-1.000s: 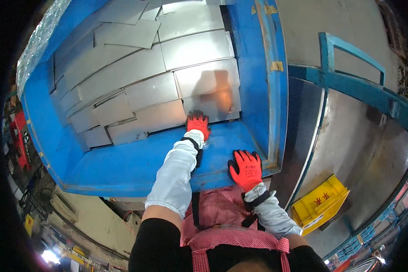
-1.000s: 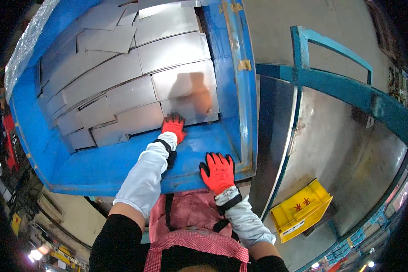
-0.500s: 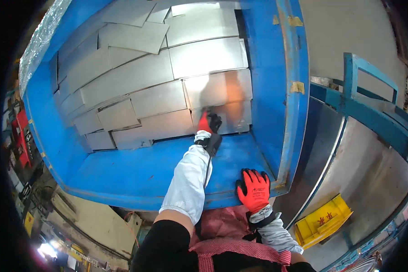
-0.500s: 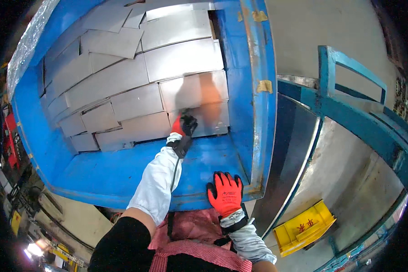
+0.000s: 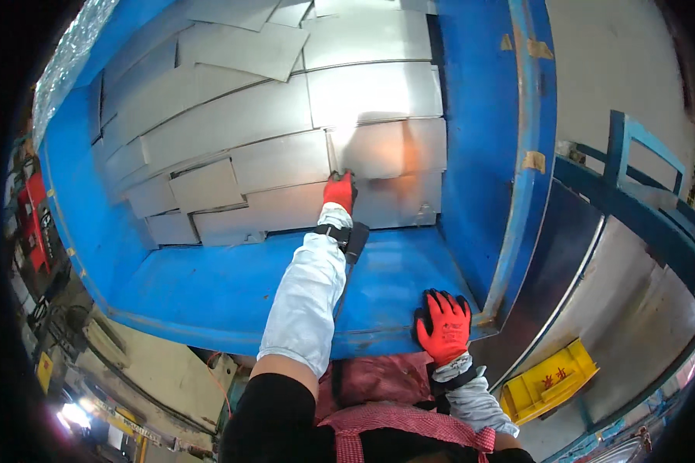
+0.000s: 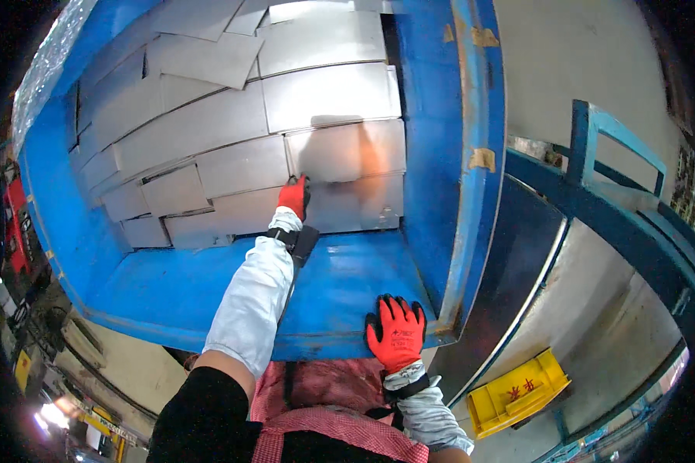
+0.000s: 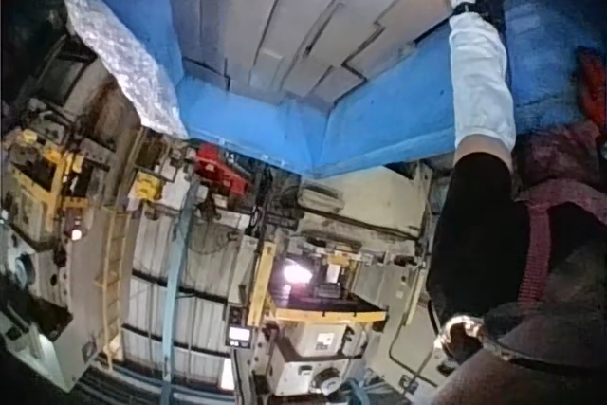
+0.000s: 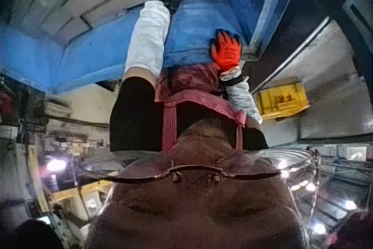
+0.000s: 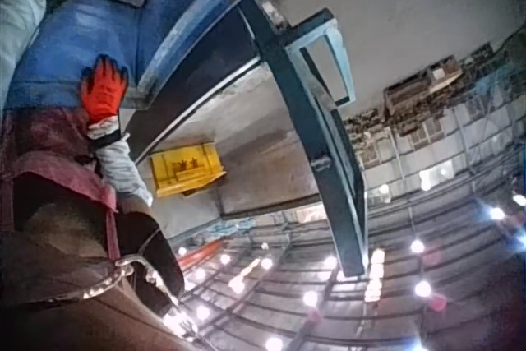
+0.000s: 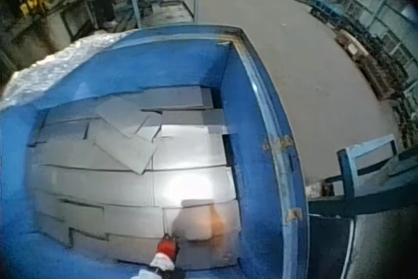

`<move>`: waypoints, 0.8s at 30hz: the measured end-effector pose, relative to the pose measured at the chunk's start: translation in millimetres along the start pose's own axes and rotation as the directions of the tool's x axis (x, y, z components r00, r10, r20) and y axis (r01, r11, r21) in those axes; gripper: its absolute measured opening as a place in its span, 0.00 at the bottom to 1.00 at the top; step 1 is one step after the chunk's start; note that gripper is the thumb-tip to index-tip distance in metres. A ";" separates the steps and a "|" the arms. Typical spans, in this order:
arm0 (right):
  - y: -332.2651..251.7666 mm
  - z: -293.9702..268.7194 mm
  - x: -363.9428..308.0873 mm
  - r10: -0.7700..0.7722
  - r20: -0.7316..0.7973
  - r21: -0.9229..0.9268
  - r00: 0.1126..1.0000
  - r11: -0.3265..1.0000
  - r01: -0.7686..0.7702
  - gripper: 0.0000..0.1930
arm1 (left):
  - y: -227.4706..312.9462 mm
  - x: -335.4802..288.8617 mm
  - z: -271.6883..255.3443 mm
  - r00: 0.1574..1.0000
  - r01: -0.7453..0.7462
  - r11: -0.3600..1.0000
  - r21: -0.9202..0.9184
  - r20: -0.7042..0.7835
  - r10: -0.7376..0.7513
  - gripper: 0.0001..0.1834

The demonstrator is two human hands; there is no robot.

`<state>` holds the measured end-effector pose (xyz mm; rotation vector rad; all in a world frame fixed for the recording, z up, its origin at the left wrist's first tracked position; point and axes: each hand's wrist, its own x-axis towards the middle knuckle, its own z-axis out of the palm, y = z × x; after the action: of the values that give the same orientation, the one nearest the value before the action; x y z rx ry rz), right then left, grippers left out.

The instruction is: The person is picking up metal sheets from a large bin and placing them onto a press machine, as well as sorting smaller metal components into a yellow container.

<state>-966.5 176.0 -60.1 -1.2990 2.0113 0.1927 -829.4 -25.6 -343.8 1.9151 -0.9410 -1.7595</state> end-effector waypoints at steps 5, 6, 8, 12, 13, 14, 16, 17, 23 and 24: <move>0.2 4.3 0.1 -0.028 -0.031 -0.020 0.999 0.999 0.027 0.24 | 4.2 -0.7 -8.7 0.969 -0.243 0.969 0.036 0.053 0.241 0.12; 0.0 4.3 0.2 -0.020 -0.017 -0.007 1.000 1.000 0.020 0.24 | 11.2 4.3 -9.9 0.997 0.002 1.000 -0.017 0.074 -0.001 0.12; 0.3 2.6 2.2 -0.013 0.011 0.014 1.000 1.000 0.013 0.25 | 20.2 6.9 -17.2 0.957 0.266 0.960 -0.091 0.146 -0.252 0.13; -37.7 -11.5 69.7 -0.153 -0.017 0.066 0.988 0.986 0.154 0.29 | 8.9 5.4 -53.5 0.929 0.298 0.937 -0.182 0.282 -0.241 0.13; -56.8 -14.3 100.5 -0.246 -0.095 0.035 0.965 0.968 0.250 0.30 | -0.3 4.7 -69.1 0.960 -0.166 0.964 0.206 0.259 0.110 0.12; -73.7 -11.0 132.8 -0.325 -0.101 -0.007 0.940 0.945 0.326 0.32 | -11.8 2.0 -81.9 0.835 -0.551 0.640 0.536 0.358 0.418 0.11; -97.2 19.3 188.3 -0.472 -0.062 -0.121 0.879 0.878 0.463 0.34 | 10.2 -20.9 -95.7 0.770 -0.634 0.564 0.529 0.361 0.526 0.12; -108.0 39.5 210.8 -0.563 -0.010 -0.203 0.826 0.810 0.550 0.33 | -18.5 -20.8 -109.0 0.827 -0.541 0.567 0.621 0.273 0.491 0.13; -90.3 138.1 323.5 -0.879 -0.024 -0.460 0.476 0.433 0.775 0.17 | -40.1 -34.5 -142.3 0.987 -0.135 0.849 0.511 0.143 0.070 0.14; -83.4 142.4 335.5 -0.893 0.005 -0.507 0.451 0.386 0.770 0.16 | -36.6 -35.3 -141.7 0.990 -0.110 0.870 0.480 0.131 0.053 0.15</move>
<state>-903.9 -41.5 -357.7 -2.6395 1.2254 -0.0407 -682.8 1.4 -321.7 2.0327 -1.6125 -1.7106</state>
